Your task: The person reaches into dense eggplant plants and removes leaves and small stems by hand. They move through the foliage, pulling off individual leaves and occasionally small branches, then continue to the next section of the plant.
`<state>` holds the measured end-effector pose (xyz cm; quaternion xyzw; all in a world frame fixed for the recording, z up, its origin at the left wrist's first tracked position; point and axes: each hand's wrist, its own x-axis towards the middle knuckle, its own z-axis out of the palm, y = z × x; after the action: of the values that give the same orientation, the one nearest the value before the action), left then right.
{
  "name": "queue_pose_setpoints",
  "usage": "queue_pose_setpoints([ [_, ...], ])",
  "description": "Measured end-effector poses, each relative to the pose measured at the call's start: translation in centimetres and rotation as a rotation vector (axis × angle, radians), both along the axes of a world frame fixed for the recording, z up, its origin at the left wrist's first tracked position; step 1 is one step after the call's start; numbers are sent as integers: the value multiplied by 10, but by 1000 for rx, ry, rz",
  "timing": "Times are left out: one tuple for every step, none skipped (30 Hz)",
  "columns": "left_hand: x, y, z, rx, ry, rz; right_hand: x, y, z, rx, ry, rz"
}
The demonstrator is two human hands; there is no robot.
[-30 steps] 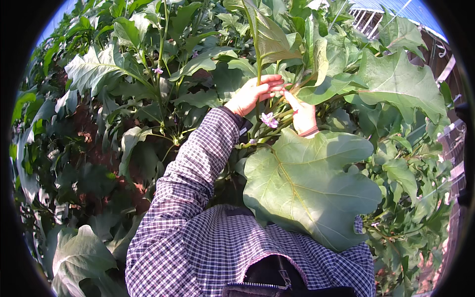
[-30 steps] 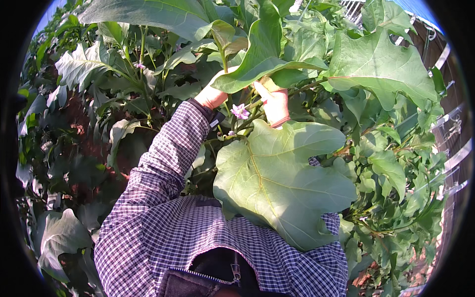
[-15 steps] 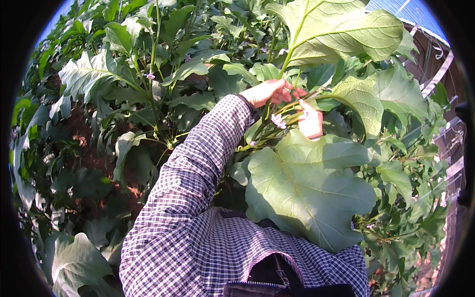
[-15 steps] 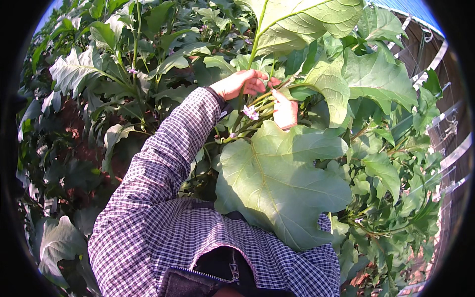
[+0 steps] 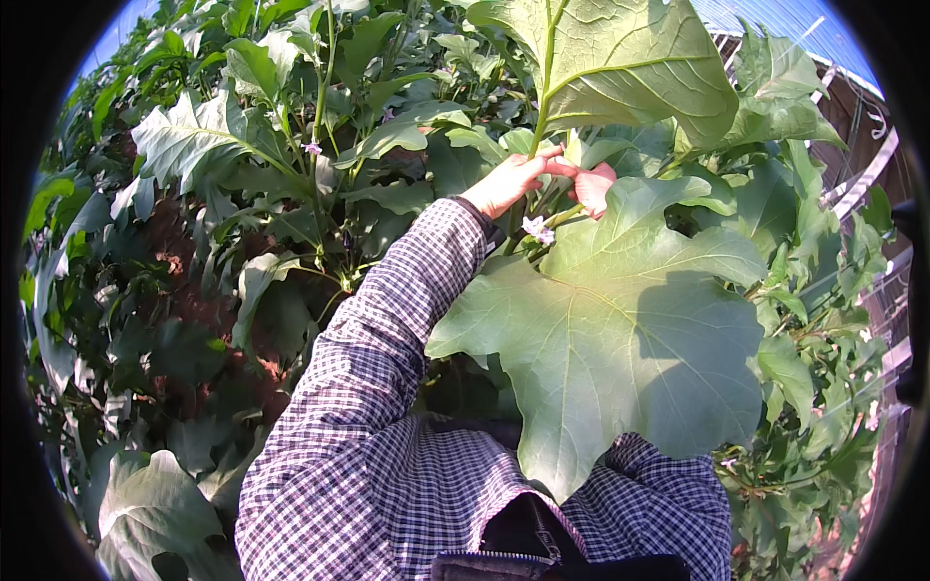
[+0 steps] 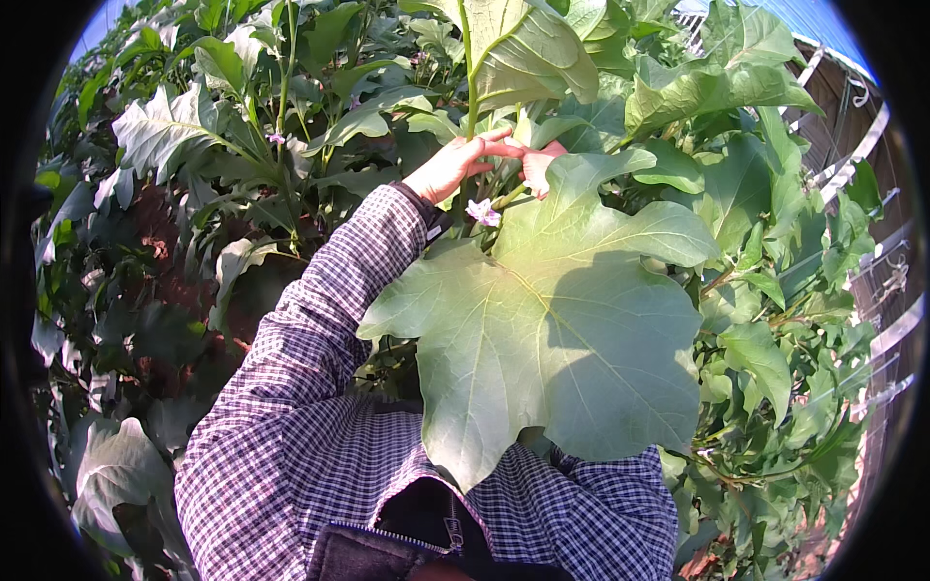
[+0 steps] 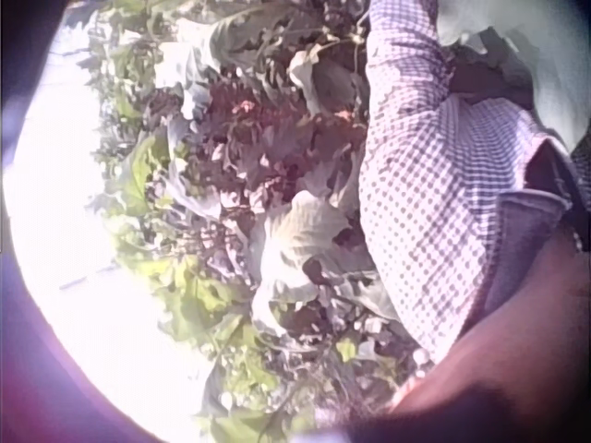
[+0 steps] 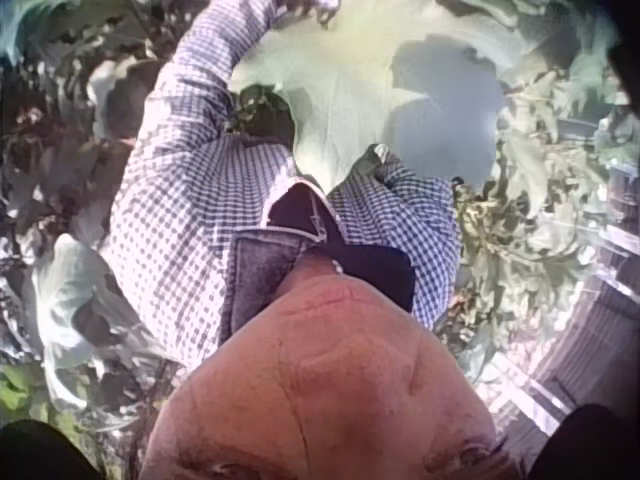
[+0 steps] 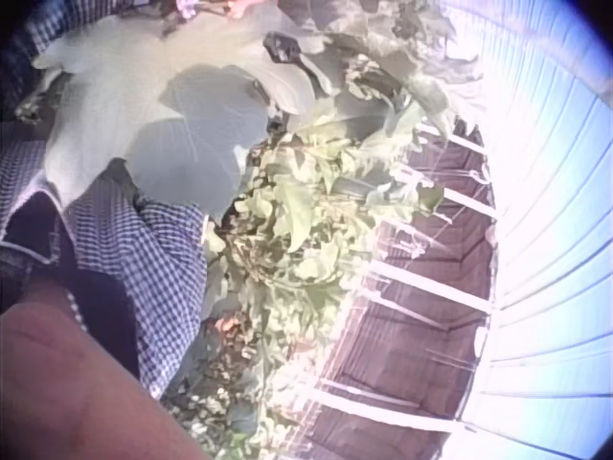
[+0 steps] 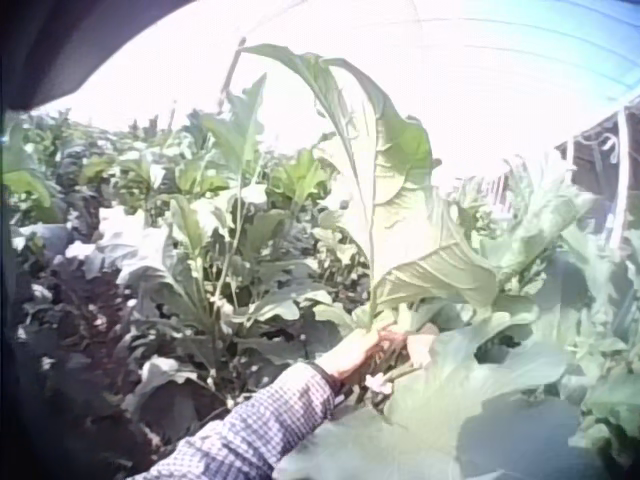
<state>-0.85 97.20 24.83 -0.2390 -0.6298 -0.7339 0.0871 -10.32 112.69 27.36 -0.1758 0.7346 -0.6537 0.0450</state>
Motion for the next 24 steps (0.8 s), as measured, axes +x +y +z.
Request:
queue_pose_setpoints([
  [3,-3,1,-24,-4,20,-2,-6,-2,-23,17,59],
  [6,-6,1,-22,-21,41,-2,-10,-3,-54,32,126],
  [9,-9,0,13,10,55,-2,-13,-3,-91,42,192],
  [13,-13,-1,43,42,78,0,-13,-4,-144,56,264],
  [16,-14,-4,151,64,127,1,-14,-2,-140,65,316],
  [19,-19,-6,231,73,84,6,-12,-3,-158,72,348],
  [21,-22,-8,238,90,88,10,-8,0,-92,66,316],
  [22,-25,-10,245,107,89,16,-4,1,-74,78,362],
  [22,-27,-11,246,110,73,20,-2,2,-95,43,386],
  [23,-27,-13,257,150,41,25,0,3,-129,4,407],
  [23,-28,-13,273,159,14,29,4,2,-180,3,426],
  [23,-27,-14,279,172,-9,32,7,1,-246,1,511],
  [23,-26,-13,289,168,-24,34,10,-2,-243,-65,433],
  [23,-24,-13,292,189,-54,33,14,-4,-268,-85,426],
  [23,-24,-12,290,189,-58,33,17,-8,-277,-126,345],
  [24,-26,-13,292,178,-47,32,23,-12,-374,-179,362],
  [27,-28,-15,276,135,2,32,27,-17,-426,-191,294],
  [32,-32,-18,238,140,36,33,33,-21,-485,-180,313],
  [39,-37,-24,212,163,78,34,49,-20,-517,-217,521],
  [50,-46,-32,167,212,127,40,60,-25,-511,-211,566],
  [64,-54,-44,163,185,196,46,72,-30,-505,-206,612],
  [83,-65,-58,179,184,222,61,98,-33,-465,-161,517],
  [106,-74,-75,253,118,233,76,119,-38,-383,-121,455],
  [129,-79,-92,327,93,238,91,142,-42,-345,-152,441],
])
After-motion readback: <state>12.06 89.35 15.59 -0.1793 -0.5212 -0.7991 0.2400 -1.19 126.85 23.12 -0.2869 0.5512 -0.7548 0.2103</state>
